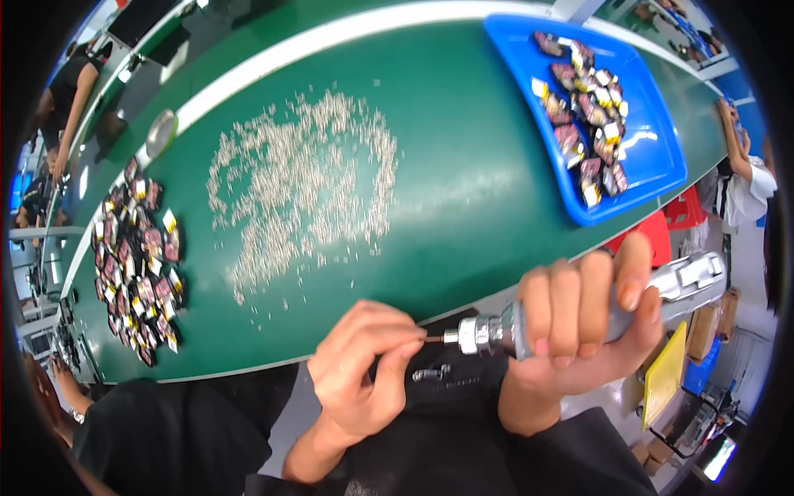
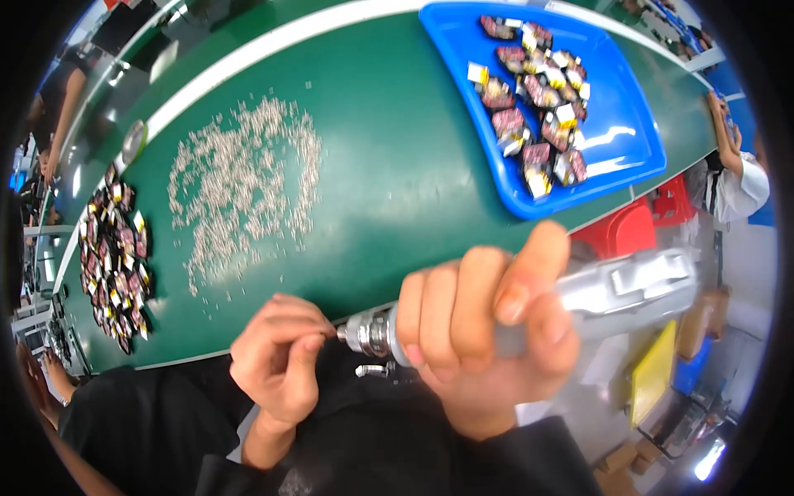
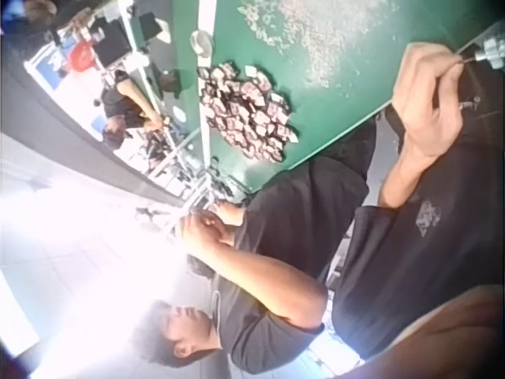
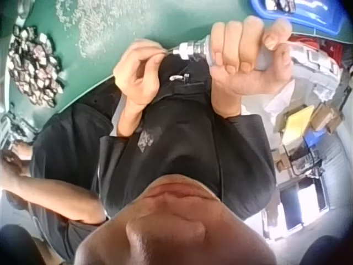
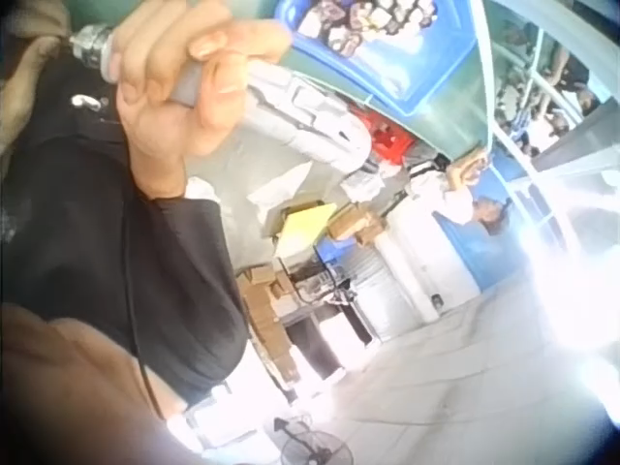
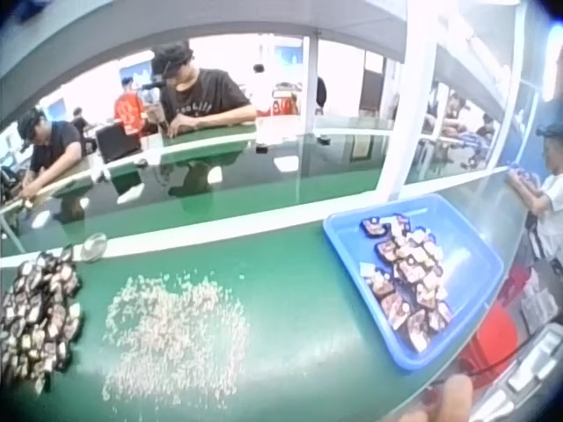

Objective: Use an electric screwdriver to assemble small electronic components on a factory assembly line.

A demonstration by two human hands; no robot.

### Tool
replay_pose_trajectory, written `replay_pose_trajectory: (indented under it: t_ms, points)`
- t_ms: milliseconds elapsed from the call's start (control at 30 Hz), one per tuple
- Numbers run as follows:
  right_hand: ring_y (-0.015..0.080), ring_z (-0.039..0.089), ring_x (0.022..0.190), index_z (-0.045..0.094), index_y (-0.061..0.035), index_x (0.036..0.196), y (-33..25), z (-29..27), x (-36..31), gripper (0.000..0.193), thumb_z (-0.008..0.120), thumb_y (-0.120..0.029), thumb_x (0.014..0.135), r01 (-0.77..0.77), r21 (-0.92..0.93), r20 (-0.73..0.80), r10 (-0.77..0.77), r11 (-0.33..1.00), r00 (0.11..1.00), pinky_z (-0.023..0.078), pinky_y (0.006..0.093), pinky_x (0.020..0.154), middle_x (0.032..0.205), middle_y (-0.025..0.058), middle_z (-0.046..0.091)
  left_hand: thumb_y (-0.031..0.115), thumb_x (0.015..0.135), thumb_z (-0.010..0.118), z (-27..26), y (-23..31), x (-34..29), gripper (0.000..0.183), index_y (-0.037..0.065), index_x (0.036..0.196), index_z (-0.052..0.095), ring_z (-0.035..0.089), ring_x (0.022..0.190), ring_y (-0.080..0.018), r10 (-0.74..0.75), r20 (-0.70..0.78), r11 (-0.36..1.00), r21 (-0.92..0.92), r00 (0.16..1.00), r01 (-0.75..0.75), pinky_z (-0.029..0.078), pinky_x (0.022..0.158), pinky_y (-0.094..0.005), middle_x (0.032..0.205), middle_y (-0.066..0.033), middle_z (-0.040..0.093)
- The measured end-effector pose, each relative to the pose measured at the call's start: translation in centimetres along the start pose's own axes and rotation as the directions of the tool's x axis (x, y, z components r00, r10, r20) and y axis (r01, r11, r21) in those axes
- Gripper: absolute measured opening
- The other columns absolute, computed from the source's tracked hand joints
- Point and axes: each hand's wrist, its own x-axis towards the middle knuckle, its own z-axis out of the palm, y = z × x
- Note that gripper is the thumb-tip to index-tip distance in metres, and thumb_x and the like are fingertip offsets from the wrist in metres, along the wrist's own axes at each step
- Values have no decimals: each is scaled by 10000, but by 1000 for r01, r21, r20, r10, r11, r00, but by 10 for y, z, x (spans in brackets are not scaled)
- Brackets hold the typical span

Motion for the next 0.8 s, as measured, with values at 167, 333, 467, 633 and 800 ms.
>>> replay_pose_trajectory:
  t_ms: [167,333,467,633,800]
  points:
    - [110,375,378,402,-78,863,-2,-2,0,196,455,-234,968,-74,-67,-16,73,995,997,384,285,421,501,5,394,-104,695,669,-8,3,10,120,-38,764,596,596,609,-244,63,133,986,142,989,-82,470,555,-311,699,-112,618]
    - [122,365,394,402,-69,873,-6,-7,-7,152,435,-202,938,-83,-52,-48,80,995,996,383,301,441,518,16,383,-111,666,690,-11,7,18,175,-22,788,599,595,626,-258,111,285,970,176,952,-166,477,558,-329,719,-105,601]
    - [130,364,404,418,-66,882,-8,-11,-5,116,416,-173,927,-73,-2,-102,72,997,992,384,313,468,523,19,376,-119,660,681,-2,10,25,179,-16,779,595,594,623,-262,87,306,980,147,948,-137,479,562,-332,720,-108,608]
    - [120,358,404,422,-71,884,-11,-16,-5,125,411,-182,940,-60,-16,-117,57,998,992,385,307,479,521,16,378,-119,681,643,8,11,22,142,-17,771,600,609,634,-259,7,251,984,172,968,-51,480,585,-318,714,-117,628]
    - [102,341,379,428,-83,866,-30,-23,-6,186,431,-243,962,20,-67,-200,-33,998,979,369,291,442,505,-7,353,-79,708,670,25,29,49,198,-28,895,630,617,729,-299,100,295,970,182,950,-159,494,654,-368,844,-153,645]
